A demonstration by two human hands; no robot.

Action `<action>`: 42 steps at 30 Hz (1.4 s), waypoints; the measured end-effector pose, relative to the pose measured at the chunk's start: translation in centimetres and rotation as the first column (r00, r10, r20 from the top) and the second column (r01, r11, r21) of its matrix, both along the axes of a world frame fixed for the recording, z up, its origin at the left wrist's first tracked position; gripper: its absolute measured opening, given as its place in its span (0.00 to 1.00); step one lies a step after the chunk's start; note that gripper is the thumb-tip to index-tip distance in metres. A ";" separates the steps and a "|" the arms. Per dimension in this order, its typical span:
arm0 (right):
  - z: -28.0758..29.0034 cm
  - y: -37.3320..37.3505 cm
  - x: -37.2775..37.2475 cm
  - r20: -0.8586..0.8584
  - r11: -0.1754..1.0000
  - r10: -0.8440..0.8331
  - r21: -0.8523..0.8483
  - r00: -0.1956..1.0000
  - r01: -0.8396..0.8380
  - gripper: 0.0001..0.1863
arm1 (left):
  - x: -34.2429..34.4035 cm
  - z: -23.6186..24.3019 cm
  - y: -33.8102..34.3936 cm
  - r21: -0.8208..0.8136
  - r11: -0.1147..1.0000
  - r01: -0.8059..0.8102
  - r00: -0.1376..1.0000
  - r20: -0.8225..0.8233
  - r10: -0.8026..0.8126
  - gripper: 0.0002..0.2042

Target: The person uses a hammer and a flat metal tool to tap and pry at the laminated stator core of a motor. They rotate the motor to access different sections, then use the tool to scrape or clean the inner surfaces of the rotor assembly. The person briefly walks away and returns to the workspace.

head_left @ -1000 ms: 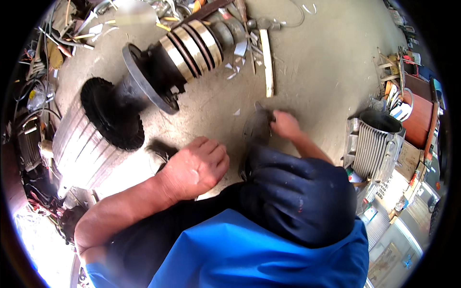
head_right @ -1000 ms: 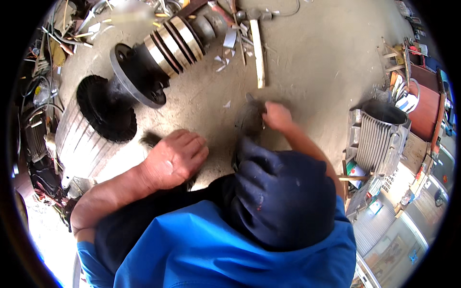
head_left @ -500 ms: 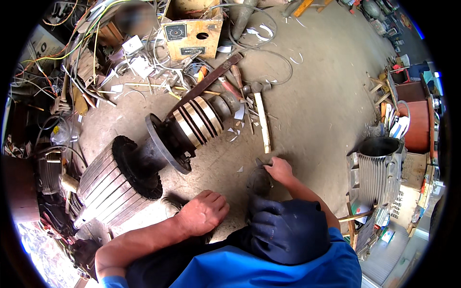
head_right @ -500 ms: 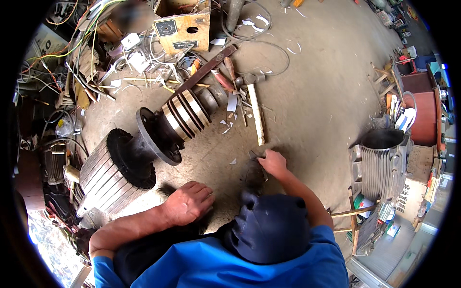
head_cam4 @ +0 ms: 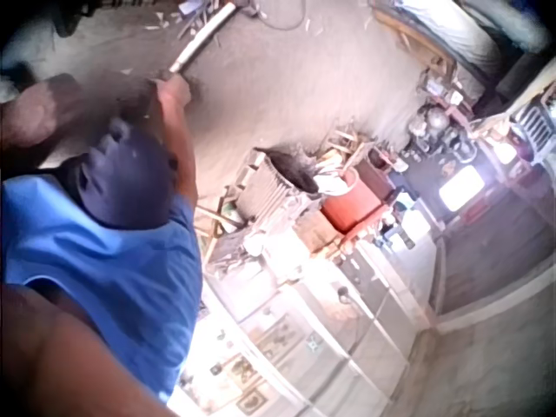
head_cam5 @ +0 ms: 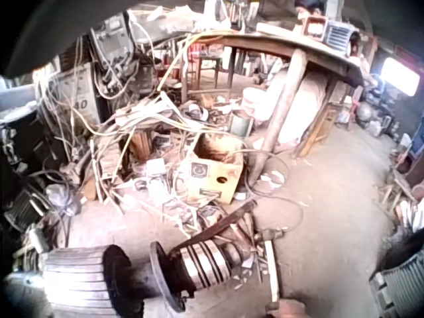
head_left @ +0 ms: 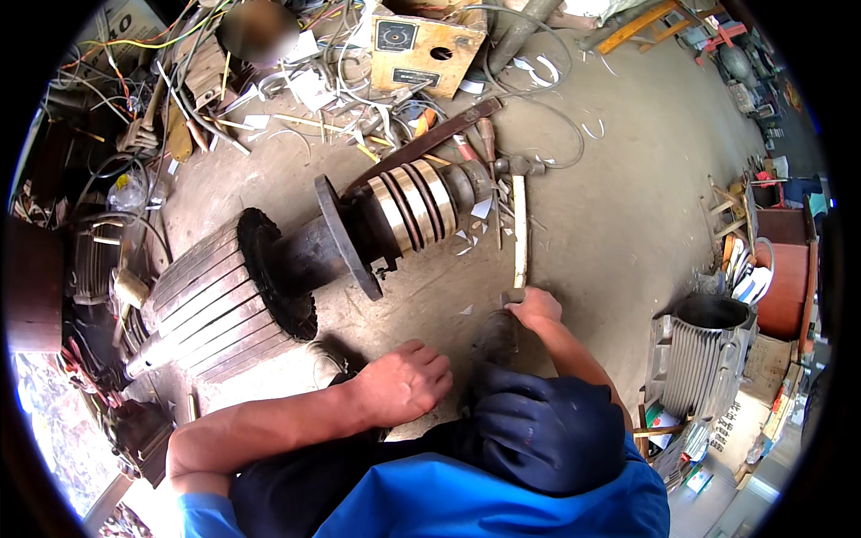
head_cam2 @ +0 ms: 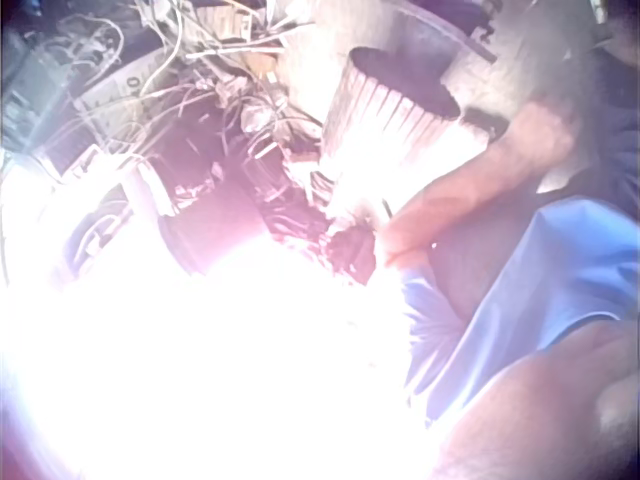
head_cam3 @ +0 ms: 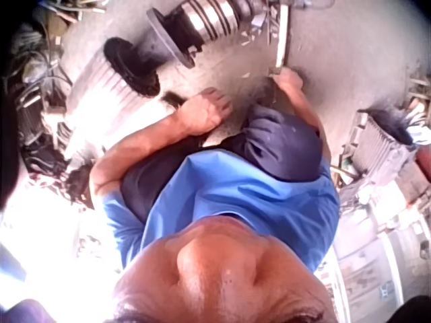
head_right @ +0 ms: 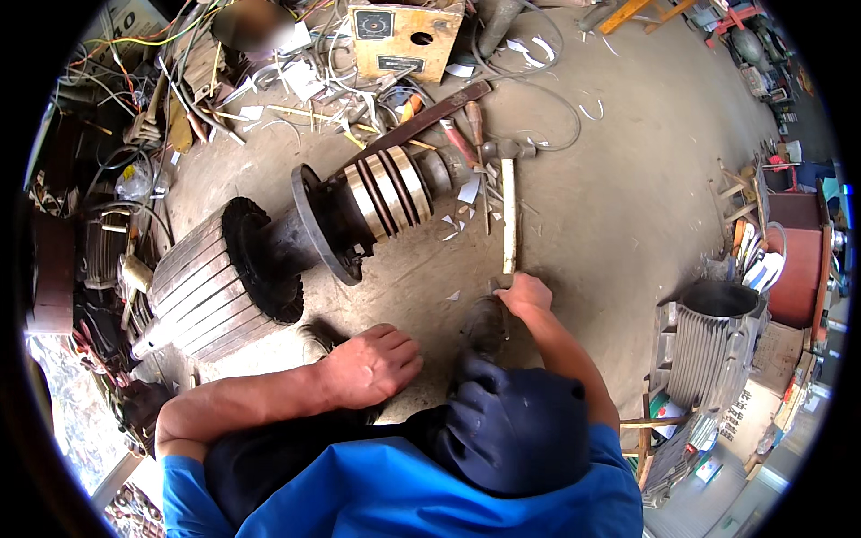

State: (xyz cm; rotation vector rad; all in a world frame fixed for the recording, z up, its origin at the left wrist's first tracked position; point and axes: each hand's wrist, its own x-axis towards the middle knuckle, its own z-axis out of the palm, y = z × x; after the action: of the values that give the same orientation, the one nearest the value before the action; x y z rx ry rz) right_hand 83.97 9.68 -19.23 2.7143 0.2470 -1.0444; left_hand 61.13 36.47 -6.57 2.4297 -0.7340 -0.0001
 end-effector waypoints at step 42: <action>-8.0 -9.9 6.6 0.337 0.861 -0.076 0.498 0.938 -0.109 0.13 | -0.2 -3.0 -1.8 0.048 0.995 -0.083 0.996 -0.024 0.084 0.09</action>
State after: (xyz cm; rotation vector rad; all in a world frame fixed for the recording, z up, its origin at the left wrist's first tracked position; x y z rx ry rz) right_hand 90.58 -0.24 -27.26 3.2977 0.5523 -0.5177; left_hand 60.94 34.70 -9.62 2.4988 -0.6269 -0.0163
